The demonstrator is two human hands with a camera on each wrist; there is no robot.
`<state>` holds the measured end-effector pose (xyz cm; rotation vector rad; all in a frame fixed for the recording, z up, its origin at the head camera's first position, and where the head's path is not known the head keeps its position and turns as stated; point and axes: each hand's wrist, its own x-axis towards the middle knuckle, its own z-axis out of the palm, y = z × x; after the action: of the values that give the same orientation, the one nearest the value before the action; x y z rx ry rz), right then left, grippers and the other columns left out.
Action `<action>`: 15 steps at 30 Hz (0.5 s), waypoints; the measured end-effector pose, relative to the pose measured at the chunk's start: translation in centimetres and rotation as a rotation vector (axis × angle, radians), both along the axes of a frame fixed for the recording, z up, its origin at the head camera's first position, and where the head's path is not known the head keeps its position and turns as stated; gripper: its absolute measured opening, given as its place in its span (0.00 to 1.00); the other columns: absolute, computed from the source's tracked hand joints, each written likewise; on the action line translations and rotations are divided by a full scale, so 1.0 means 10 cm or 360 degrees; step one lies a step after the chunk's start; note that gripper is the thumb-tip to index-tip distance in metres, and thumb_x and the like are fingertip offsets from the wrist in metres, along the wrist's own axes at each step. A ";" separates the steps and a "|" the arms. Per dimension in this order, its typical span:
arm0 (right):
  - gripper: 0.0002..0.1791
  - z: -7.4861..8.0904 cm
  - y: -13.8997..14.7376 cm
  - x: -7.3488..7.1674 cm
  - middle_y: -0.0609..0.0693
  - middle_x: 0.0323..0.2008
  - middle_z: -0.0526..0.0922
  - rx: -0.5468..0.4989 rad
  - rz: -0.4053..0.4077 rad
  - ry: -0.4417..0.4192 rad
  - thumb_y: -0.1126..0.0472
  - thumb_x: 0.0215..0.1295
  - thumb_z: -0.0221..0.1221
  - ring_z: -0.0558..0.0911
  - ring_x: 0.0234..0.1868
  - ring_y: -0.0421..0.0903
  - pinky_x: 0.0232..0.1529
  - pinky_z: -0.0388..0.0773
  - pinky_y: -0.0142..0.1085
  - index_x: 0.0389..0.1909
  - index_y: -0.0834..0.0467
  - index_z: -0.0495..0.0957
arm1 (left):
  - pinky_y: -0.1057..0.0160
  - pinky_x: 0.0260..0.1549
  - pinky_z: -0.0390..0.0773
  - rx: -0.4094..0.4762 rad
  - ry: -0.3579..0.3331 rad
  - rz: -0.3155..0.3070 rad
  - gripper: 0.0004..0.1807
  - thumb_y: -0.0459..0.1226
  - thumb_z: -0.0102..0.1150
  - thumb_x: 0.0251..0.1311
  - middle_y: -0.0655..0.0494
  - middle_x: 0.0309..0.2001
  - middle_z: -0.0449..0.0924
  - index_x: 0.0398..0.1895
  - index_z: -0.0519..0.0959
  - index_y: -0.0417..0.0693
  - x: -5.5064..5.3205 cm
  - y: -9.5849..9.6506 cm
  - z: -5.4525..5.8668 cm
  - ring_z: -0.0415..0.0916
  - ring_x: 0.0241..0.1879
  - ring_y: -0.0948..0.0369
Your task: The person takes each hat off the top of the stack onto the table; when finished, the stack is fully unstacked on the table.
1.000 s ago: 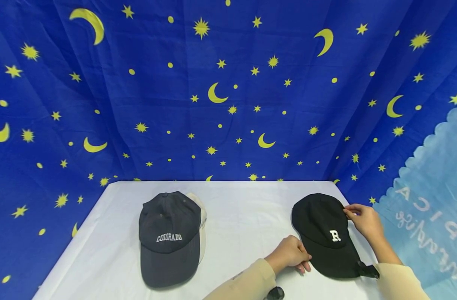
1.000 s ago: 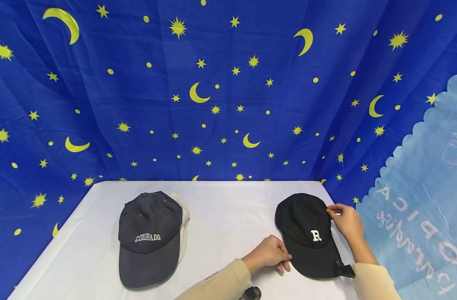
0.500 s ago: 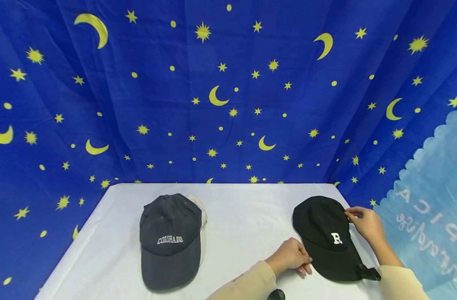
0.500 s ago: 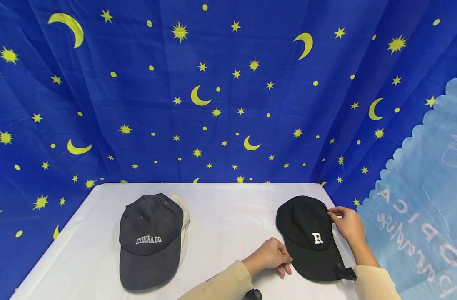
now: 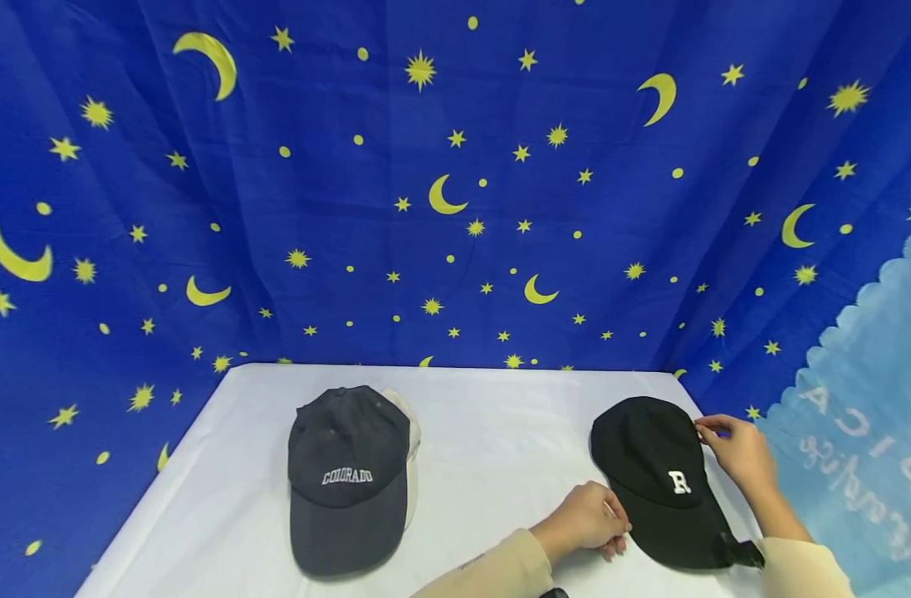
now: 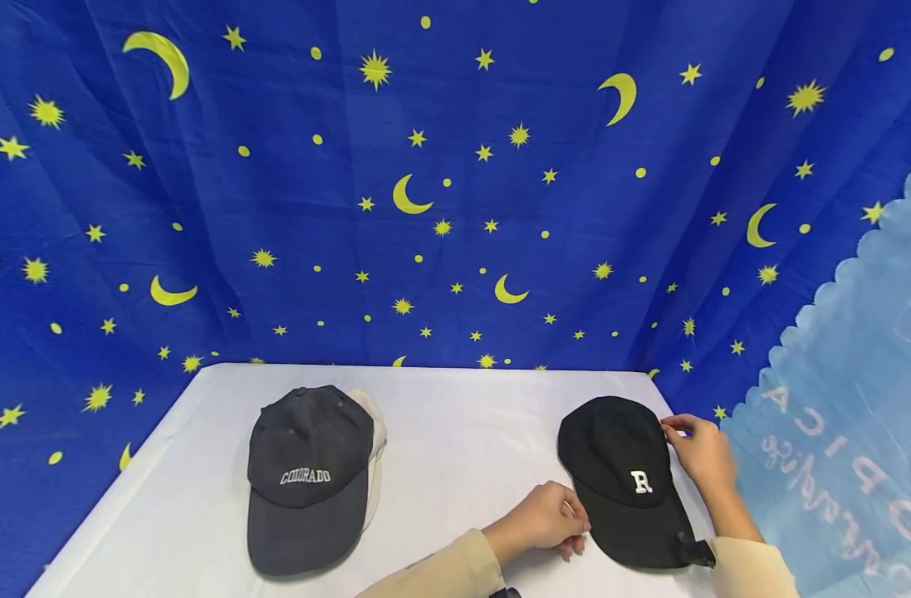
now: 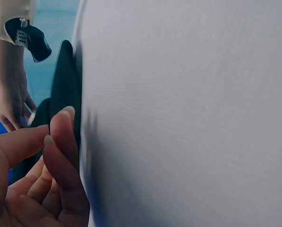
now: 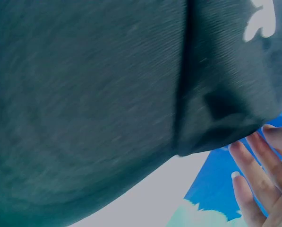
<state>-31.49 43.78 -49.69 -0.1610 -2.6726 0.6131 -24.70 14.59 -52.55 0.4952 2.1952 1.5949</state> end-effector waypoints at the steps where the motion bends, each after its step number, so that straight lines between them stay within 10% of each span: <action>1: 0.12 0.03 -0.02 -0.01 0.64 0.39 0.88 0.0001 -0.0010 0.0007 0.59 0.69 0.65 0.86 0.37 0.63 0.26 0.75 0.43 0.43 0.64 0.86 | 0.71 0.11 0.74 -0.0003 0.0040 0.0003 0.12 0.27 0.67 0.60 0.56 0.13 0.80 0.21 0.79 0.46 0.00 -0.01 0.01 0.71 0.08 0.69; 15: 0.13 0.42 -0.78 -0.05 0.62 0.42 0.89 -0.0015 0.0109 0.0196 0.50 0.71 0.63 0.87 0.44 0.64 0.33 0.75 0.55 0.49 0.53 0.85 | 0.69 0.11 0.70 -0.0100 0.0275 0.0129 0.09 0.37 0.69 0.62 0.72 0.13 0.77 0.25 0.80 0.58 0.01 -0.34 0.16 0.70 0.08 0.70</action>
<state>-31.99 35.95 -45.50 -0.0335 -2.5654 0.6357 -24.60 11.17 -50.93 0.5506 2.4137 1.5704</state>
